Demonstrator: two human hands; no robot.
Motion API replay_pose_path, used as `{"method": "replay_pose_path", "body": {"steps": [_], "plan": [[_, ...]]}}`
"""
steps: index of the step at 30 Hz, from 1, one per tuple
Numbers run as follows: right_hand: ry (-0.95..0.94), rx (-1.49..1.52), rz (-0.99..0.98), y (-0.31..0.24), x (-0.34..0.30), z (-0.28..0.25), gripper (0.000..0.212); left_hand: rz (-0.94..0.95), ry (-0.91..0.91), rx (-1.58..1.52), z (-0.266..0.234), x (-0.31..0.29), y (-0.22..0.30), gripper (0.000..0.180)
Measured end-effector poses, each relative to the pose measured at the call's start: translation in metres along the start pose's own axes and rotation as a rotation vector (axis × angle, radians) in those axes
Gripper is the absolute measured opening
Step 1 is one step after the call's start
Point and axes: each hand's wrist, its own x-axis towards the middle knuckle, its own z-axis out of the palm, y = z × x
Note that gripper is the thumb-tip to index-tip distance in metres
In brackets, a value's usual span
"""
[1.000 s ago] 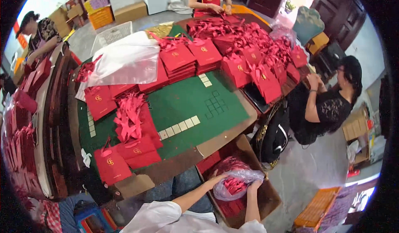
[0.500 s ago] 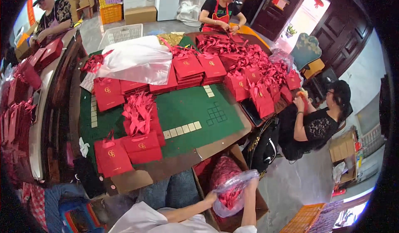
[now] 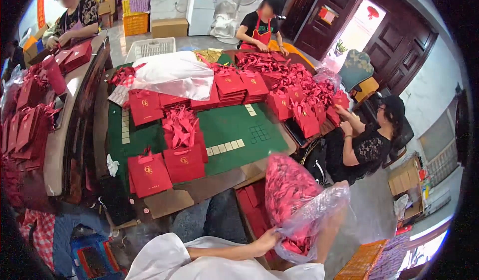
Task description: The person takes ribbon handles out of a plastic bag and attaches them to red paper gift bags by hand.
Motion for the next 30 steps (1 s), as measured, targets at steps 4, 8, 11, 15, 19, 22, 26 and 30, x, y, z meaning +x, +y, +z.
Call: {"method": "replay_pose_path", "body": {"steps": [4, 8, 11, 15, 19, 22, 26, 30], "plan": [[-0.08, -0.212, -0.25, -0.059, 0.005, 0.022, 0.016, 0.159, -0.037, -0.037, -0.003, -0.008, 0.011, 0.039], [0.024, -0.561, -0.703, -0.064, 0.025, 0.039, 0.014, 0.304, -0.099, 0.059, -0.005, 0.019, 0.035, 0.036], [-0.151, 0.318, -0.039, -0.109, 0.036, 0.103, 0.015, 0.381, -0.067, -0.025, -0.03, 0.056, 0.066, 0.028], [-0.228, 0.0, -0.337, -0.072, 0.073, 0.139, 0.017, 0.439, 0.025, 0.005, -0.047, 0.1, 0.101, 0.026], [-0.359, -0.174, -0.146, 0.006, 0.064, 0.208, 0.045, 0.41, 0.011, -0.1, -0.139, 0.178, 0.084, 0.025], [-0.466, 0.167, -0.146, 0.05, 0.07, 0.242, 0.028, 0.466, 0.17, 0.456, -0.126, 0.173, 0.102, 0.029], [-0.719, -0.22, -0.713, 0.036, 0.051, 0.246, 0.041, 0.38, 0.145, -0.538, -0.126, 0.15, 0.106, 0.043], [-0.706, -0.392, -0.594, 0.01, 0.047, 0.225, 0.047, 0.733, 0.109, 0.118, -0.158, 0.171, 0.1, 0.046]]}}
